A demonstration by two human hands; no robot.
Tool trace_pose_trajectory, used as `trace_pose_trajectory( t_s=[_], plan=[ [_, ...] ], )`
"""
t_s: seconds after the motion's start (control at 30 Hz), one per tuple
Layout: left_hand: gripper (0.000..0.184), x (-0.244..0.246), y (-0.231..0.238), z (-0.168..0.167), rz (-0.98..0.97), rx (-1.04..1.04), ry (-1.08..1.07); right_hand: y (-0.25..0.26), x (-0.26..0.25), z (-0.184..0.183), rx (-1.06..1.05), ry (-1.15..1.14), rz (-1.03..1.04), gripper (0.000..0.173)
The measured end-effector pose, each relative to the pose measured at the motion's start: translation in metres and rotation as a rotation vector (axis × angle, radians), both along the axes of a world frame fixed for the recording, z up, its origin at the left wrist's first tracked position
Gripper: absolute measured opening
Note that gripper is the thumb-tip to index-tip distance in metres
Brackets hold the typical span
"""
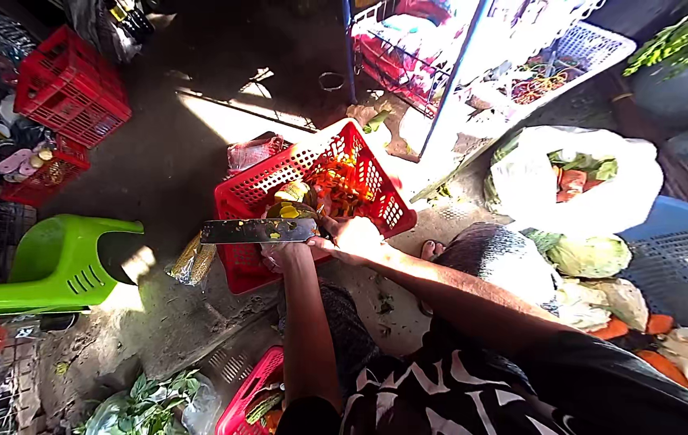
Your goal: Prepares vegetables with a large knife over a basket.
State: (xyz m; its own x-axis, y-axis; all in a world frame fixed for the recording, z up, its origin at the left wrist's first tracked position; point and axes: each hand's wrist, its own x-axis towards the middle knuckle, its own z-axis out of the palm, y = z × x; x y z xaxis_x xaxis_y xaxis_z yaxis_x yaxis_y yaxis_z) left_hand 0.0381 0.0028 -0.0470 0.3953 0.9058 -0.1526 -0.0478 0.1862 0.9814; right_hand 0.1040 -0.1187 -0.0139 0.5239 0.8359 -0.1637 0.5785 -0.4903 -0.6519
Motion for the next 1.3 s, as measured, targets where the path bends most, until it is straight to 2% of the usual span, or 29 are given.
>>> trace_pose_trajectory(
  t_s=[0.07,0.1,0.17,0.2,0.23,0.3,0.37,0.47,0.57,0.67,0.77,0.87,0.93,0.97,1.03,1.13,1.2,1.3],
  plan=[
    [0.034,0.002,-0.007,0.012,0.044,0.020,0.136,0.000,0.003,-0.003,-0.040,0.010,0.025,0.084],
    [0.035,0.004,-0.009,0.018,0.099,-0.009,0.082,0.000,0.005,-0.004,-0.069,0.012,0.041,0.085],
    [0.037,0.010,-0.001,0.016,0.231,-0.172,-0.406,-0.001,0.009,-0.007,-0.100,0.009,0.045,0.084],
    [0.041,0.015,0.003,0.019,0.283,-0.263,-0.581,-0.002,0.012,-0.008,-0.109,0.009,0.045,0.084],
    [0.041,0.016,0.003,0.024,0.319,-0.286,-0.611,-0.003,0.013,-0.006,-0.133,0.008,0.046,0.084],
    [0.040,0.012,-0.009,0.043,0.306,-0.234,-0.501,-0.004,0.015,-0.006,-0.152,-0.026,0.042,0.088],
    [0.039,0.011,-0.013,0.052,0.364,-0.345,-0.485,-0.006,0.015,-0.009,-0.145,-0.060,0.028,0.089],
    [0.041,0.009,0.010,0.023,0.345,-0.329,-0.706,-0.006,0.021,-0.023,-0.138,-0.084,-0.012,0.093],
    [0.043,0.013,0.028,0.038,0.424,-0.371,-0.808,-0.005,0.025,-0.016,-0.209,-0.066,-0.025,0.096],
    [0.047,0.017,0.024,0.043,0.420,-0.371,-0.831,-0.004,0.021,-0.001,-0.238,-0.030,-0.039,0.094],
    [0.051,0.020,0.013,0.046,0.326,-0.313,-0.808,-0.011,0.015,0.008,-0.202,0.018,-0.102,0.088],
    [0.037,0.021,0.013,0.085,0.370,-0.290,-0.768,-0.009,0.012,0.002,-0.041,-0.068,-0.153,0.077],
    [0.028,0.012,0.009,0.109,0.351,-0.211,-0.661,-0.005,0.008,-0.002,0.120,-0.167,-0.166,0.071],
    [0.031,0.006,0.006,0.120,0.349,-0.198,-0.647,-0.001,0.003,-0.004,0.212,-0.209,-0.172,0.068],
    [0.040,0.003,0.001,0.129,0.373,-0.213,-0.776,0.006,-0.009,-0.001,0.305,-0.206,-0.190,0.067],
    [0.048,0.004,-0.002,0.148,0.501,-0.331,-0.873,0.008,-0.020,0.007,0.264,-0.051,-0.207,0.068],
    [0.040,-0.001,0.000,0.159,0.508,-0.331,-0.791,0.004,-0.020,0.010,0.294,-0.103,-0.189,0.072],
    [0.037,-0.027,-0.007,0.160,0.409,-0.196,-0.538,-0.004,-0.027,0.023,0.276,-0.178,-0.131,0.070]
  ],
)
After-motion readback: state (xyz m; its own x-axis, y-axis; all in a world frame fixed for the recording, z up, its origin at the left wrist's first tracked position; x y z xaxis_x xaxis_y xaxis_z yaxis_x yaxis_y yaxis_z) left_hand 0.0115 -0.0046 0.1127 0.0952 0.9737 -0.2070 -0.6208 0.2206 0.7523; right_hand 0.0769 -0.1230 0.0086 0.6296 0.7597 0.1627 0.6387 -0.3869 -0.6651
